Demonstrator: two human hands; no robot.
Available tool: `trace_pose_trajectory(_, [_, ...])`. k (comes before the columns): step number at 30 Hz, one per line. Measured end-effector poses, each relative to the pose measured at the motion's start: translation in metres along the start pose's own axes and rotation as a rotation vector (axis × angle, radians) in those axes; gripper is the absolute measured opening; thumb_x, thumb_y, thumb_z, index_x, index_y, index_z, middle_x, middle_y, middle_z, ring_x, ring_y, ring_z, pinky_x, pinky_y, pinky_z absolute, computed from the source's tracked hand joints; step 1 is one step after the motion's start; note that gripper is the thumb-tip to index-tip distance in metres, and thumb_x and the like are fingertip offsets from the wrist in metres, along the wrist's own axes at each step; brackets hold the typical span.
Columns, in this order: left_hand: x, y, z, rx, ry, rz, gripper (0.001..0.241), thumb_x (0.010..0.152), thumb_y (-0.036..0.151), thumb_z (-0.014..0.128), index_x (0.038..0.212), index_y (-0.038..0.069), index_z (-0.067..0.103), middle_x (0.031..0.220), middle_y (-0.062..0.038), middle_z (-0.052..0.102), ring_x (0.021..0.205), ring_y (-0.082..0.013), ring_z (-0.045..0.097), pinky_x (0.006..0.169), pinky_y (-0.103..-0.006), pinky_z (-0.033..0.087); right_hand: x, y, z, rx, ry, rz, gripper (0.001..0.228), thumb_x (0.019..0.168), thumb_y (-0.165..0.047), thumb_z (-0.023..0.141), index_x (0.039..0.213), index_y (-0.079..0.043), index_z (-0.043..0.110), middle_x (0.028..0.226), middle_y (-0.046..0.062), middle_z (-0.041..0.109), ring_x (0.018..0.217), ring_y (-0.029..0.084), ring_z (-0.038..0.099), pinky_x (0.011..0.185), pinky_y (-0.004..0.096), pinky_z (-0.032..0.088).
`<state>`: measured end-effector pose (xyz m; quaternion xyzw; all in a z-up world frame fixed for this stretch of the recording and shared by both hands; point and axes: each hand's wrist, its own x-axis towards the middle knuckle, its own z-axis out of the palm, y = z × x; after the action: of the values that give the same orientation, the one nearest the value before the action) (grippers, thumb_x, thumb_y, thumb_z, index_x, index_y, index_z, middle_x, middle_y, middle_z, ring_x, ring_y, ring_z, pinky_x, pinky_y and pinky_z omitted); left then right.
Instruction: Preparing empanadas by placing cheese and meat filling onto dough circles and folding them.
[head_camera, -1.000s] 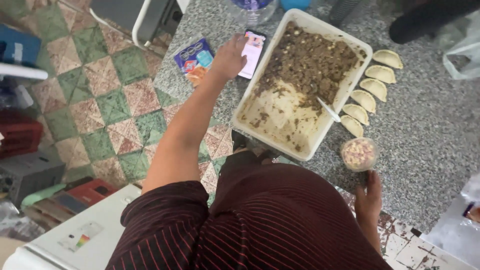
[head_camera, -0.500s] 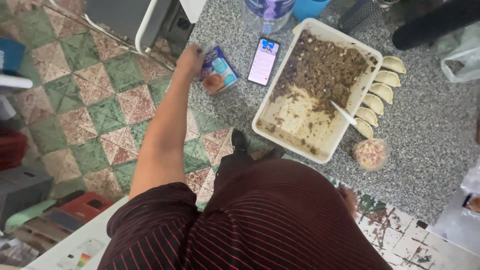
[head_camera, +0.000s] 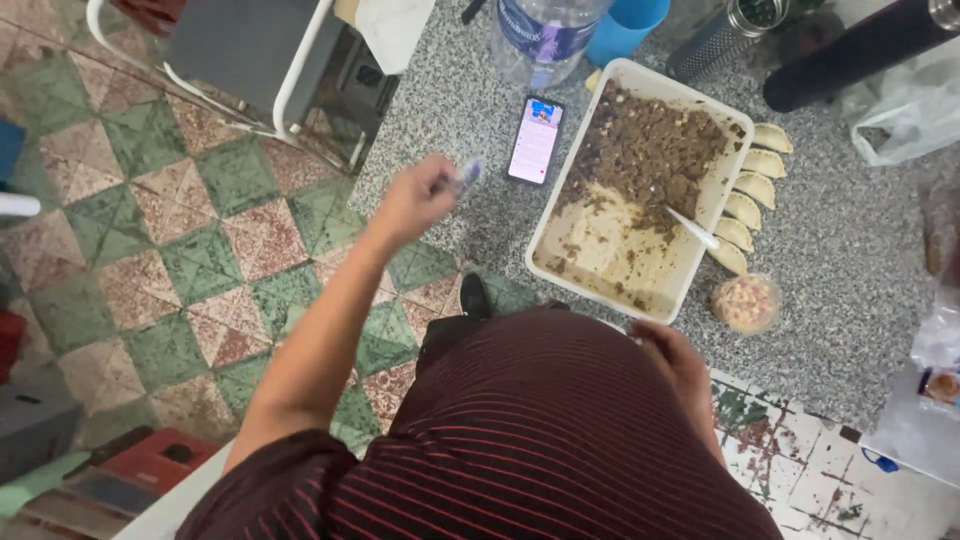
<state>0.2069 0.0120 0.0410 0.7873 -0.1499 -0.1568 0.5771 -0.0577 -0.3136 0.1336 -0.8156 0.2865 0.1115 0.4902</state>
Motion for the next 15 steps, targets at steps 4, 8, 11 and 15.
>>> trace_pose_trajectory(4, [-0.031, 0.041, 0.034, -0.086, 0.029, 0.037, 0.015, 0.086, 0.006, 0.069, 0.099, 0.012, 0.064, 0.075, -0.004, 0.065, 0.05, -0.0143, 0.06, 0.052, -0.0302, 0.049, 0.073, 0.004, 0.014, -0.056, -0.099, -0.185, 0.035, 0.096, -0.023, 0.071, 0.129, -0.013, 0.072, 0.129, 0.011, 0.071, 0.125, 0.031, 0.064, 0.108, 0.048, 0.048])
trace_pose_trajectory(8, [-0.05, 0.081, 0.065, -0.038, -0.069, 0.115, 0.022, 0.085, 0.014, 0.072, 0.107, 0.016, 0.072, 0.087, -0.01, 0.074, 0.072, -0.0284, 0.073, 0.067, -0.0391, 0.058, 0.085, -0.076, 0.042, -0.091, -0.358, -0.427, 0.054, 0.1, -0.027, 0.063, 0.148, -0.005, 0.051, 0.145, 0.023, 0.055, 0.136, 0.041, 0.051, 0.117, 0.056, 0.037])
trace_pose_trajectory(11, [-0.049, 0.09, 0.081, 0.0, -0.107, 0.225, 0.02, 0.086, 0.016, 0.073, 0.106, 0.016, 0.074, 0.086, -0.01, 0.074, 0.078, -0.0312, 0.073, 0.07, -0.0411, 0.059, 0.092, -0.083, 0.055, 0.037, -0.344, -0.524, 0.048, 0.1, -0.024, 0.064, 0.141, -0.001, 0.053, 0.137, 0.022, 0.056, 0.132, 0.034, 0.051, 0.115, 0.054, 0.038])
trace_pose_trajectory(15, [-0.046, 0.1, 0.078, 0.009, -0.12, 0.305, 0.017, 0.088, 0.022, 0.074, 0.104, 0.018, 0.074, 0.08, -0.007, 0.07, 0.082, -0.0316, 0.071, 0.075, -0.0413, 0.058, 0.104, -0.059, 0.058, 0.249, -0.237, -0.695, 0.018, 0.103, -0.01, 0.06, 0.109, 0.003, 0.073, 0.111, 0.018, 0.072, 0.11, 0.026, 0.068, 0.101, 0.045, 0.05])
